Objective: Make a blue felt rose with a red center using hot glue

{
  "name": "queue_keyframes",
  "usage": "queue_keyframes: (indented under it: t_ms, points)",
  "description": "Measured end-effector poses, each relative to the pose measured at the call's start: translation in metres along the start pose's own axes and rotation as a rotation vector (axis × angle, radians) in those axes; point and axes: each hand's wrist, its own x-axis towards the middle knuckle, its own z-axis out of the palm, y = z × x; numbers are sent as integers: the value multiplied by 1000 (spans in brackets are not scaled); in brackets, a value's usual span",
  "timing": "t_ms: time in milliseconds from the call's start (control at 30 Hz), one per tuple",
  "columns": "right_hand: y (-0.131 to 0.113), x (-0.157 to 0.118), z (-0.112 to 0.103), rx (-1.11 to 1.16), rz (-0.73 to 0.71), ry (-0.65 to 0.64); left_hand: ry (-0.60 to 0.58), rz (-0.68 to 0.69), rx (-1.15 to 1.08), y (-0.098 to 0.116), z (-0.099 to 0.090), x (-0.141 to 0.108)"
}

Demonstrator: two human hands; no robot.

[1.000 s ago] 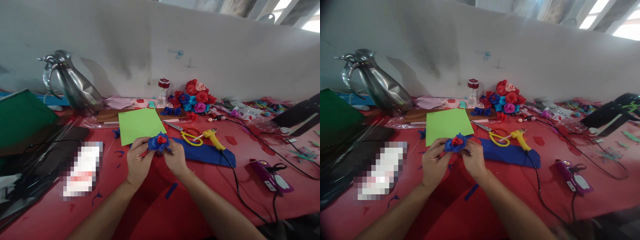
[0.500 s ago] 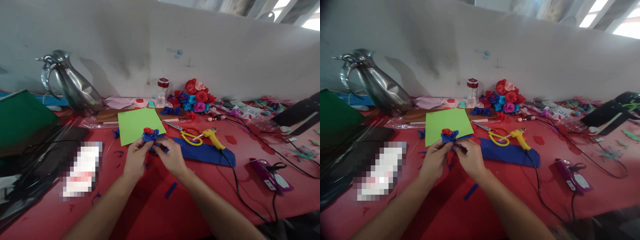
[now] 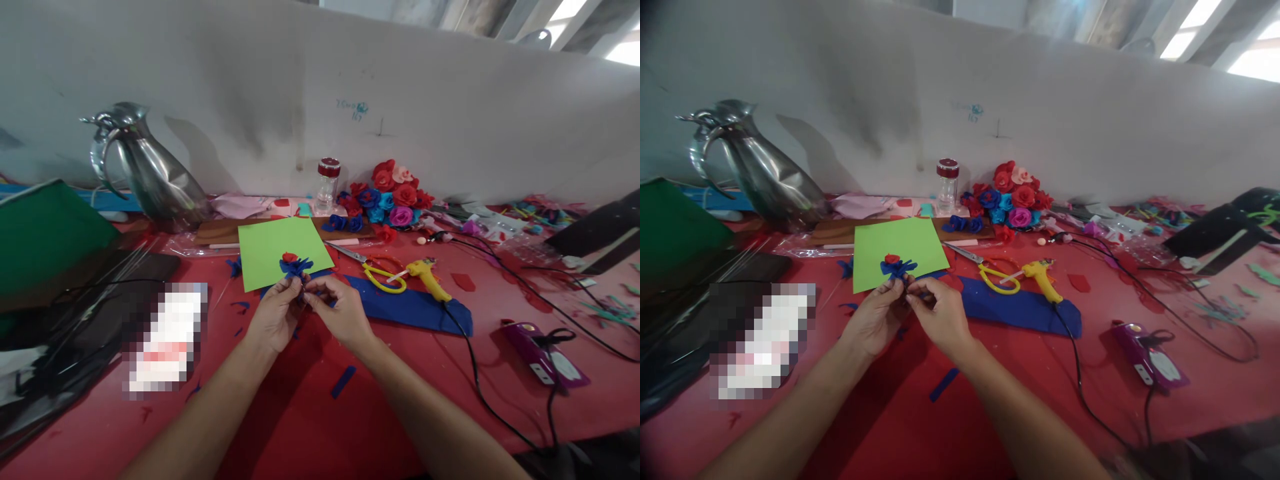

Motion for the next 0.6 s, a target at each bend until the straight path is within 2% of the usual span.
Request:
queue_keyframes:
  t_ms: [300, 500, 600]
  points:
    - [-4, -1, 1, -1, -2, -21, -30, 49, 3, 2, 6, -5]
    - [-6, -1, 0, 12, 8, 11, -18, 117, 92, 1, 4, -4]
    - [-6, 0, -1, 8, -3, 28, -28, 93, 92, 0, 5, -5]
